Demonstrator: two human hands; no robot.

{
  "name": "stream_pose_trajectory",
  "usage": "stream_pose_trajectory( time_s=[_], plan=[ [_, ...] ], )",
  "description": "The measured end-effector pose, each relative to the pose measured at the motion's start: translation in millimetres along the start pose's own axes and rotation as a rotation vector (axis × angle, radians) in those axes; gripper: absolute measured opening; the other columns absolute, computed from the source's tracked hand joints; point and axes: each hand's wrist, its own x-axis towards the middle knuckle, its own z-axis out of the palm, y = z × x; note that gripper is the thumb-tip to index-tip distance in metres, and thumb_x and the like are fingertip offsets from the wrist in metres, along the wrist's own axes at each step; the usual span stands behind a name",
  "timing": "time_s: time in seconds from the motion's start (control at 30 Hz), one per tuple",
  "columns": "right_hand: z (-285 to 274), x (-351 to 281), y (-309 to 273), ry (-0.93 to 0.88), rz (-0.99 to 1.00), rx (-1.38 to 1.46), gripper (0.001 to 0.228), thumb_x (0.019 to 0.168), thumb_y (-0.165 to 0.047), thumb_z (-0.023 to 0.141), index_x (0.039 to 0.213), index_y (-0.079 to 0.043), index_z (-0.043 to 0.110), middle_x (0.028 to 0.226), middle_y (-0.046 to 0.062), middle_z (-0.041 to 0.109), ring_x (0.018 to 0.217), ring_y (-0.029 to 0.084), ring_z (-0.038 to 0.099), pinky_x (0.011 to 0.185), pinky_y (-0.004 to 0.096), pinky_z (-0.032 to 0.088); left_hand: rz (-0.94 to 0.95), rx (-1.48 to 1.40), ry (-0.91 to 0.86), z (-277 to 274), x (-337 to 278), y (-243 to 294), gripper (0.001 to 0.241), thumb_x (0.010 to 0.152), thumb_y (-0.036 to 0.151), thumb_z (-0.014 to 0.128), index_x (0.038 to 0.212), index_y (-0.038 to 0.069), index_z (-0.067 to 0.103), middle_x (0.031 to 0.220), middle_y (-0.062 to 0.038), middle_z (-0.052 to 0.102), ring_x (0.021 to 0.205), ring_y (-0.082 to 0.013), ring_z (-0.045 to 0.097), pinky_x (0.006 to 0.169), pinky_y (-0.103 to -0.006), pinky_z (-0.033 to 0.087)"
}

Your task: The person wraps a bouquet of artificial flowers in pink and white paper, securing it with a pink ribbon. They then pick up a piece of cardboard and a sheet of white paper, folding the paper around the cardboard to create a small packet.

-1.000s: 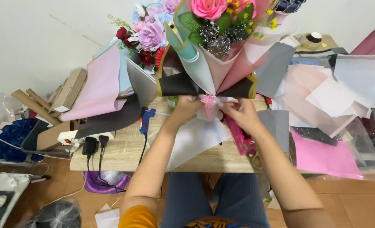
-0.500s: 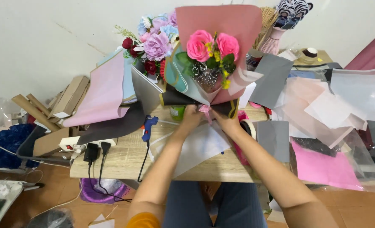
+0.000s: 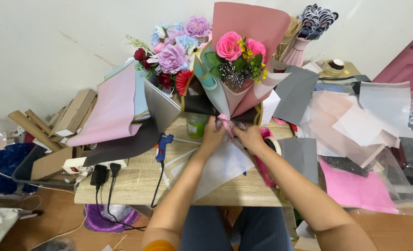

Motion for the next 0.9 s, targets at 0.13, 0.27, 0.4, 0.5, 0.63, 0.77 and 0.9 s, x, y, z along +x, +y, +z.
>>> stream_pose_trajectory(
  time_s=[0.13, 0.27, 0.4, 0.5, 0.63, 0.77, 0.9],
  plan=[
    [-2, -4, -9, -0.006, 0.001, 0.027, 0.040, 0.087, -0.017, 0.073, 0.120, 0.005, 0.070, 0.110, 0.026, 0.072, 0.110, 0.040, 0.067, 0.091, 0.052, 0.052, -0.054, 0.008, -0.025, -2, -2, -5, 0.062, 0.091, 0.018, 0.067, 0.147, 0.001, 0.046, 0.142, -0.028, 0.054, 0.137, -0.0435, 0.047, 0.115, -0.0552, 0.037],
    [-10, -15, -17, -0.017, 0.031, 0.059, 0.042, 0.087, -0.018, 0.074, 0.120, 0.007, 0.069, 0.111, 0.027, 0.072, 0.111, 0.040, 0.066, 0.092, 0.051, 0.051, -0.057, 0.011, -0.038, -6, -8, 14, 0.068, 0.090, 0.018, 0.067, 0.151, 0.003, 0.042, 0.147, -0.029, 0.049, 0.141, -0.0436, 0.042, 0.117, -0.0551, 0.034],
    [-25, -40, -48, -0.032, 0.166, 0.124, 0.046, 0.086, -0.027, 0.077, 0.119, 0.005, 0.071, 0.112, 0.021, 0.074, 0.114, 0.034, 0.067, 0.096, 0.047, 0.051, -0.085, 0.007, -0.065, -4, 1, -14, 0.076, 0.090, 0.019, 0.067, 0.157, 0.007, 0.034, 0.155, -0.027, 0.041, 0.145, -0.0415, 0.036, 0.120, -0.0536, 0.031],
    [-29, -13, -35, -0.080, -0.011, 0.101, 0.045, 0.081, -0.013, 0.080, 0.122, 0.003, 0.070, 0.117, 0.024, 0.072, 0.117, 0.041, 0.064, 0.096, 0.052, 0.051, -0.164, 0.025, -0.119, -18, -36, 69, 0.078, 0.092, 0.015, 0.059, 0.160, 0.003, 0.024, 0.159, -0.029, 0.032, 0.148, -0.0412, 0.031, 0.122, -0.0529, 0.027],
    [-66, -25, -37, -0.074, 0.042, 0.207, 0.049, 0.079, -0.005, 0.078, 0.125, 0.006, 0.066, 0.120, 0.025, 0.070, 0.122, 0.036, 0.062, 0.104, 0.050, 0.047, -0.245, 0.011, -0.209, -35, -60, 94, 0.084, 0.092, 0.020, 0.057, 0.163, 0.006, 0.013, 0.163, -0.027, 0.025, 0.150, -0.0426, 0.027, 0.123, -0.0507, 0.027],
    [-109, -41, -22, -0.110, -0.118, 0.235, 0.059, 0.079, 0.004, 0.075, 0.136, 0.001, 0.059, 0.134, 0.021, 0.063, 0.118, 0.036, 0.063, 0.096, 0.047, 0.053, -0.172, 0.013, -0.261, -52, -80, 83, 0.082, 0.094, 0.003, 0.051, 0.163, 0.004, 0.006, 0.167, -0.027, 0.008, 0.153, -0.0413, 0.011, 0.124, -0.0485, 0.025],
    [-149, -87, -54, 0.116, -0.170, 0.206, 0.046, 0.087, 0.007, 0.070, 0.132, -0.001, 0.063, 0.132, 0.017, 0.064, 0.111, 0.027, 0.065, 0.090, 0.038, 0.056, 0.081, 0.114, -0.030, -66, -114, 72, 0.067, 0.089, -0.006, 0.056, 0.153, 0.004, 0.042, 0.151, -0.025, 0.045, 0.142, -0.0436, 0.040, 0.115, -0.0560, 0.035]
  ],
)
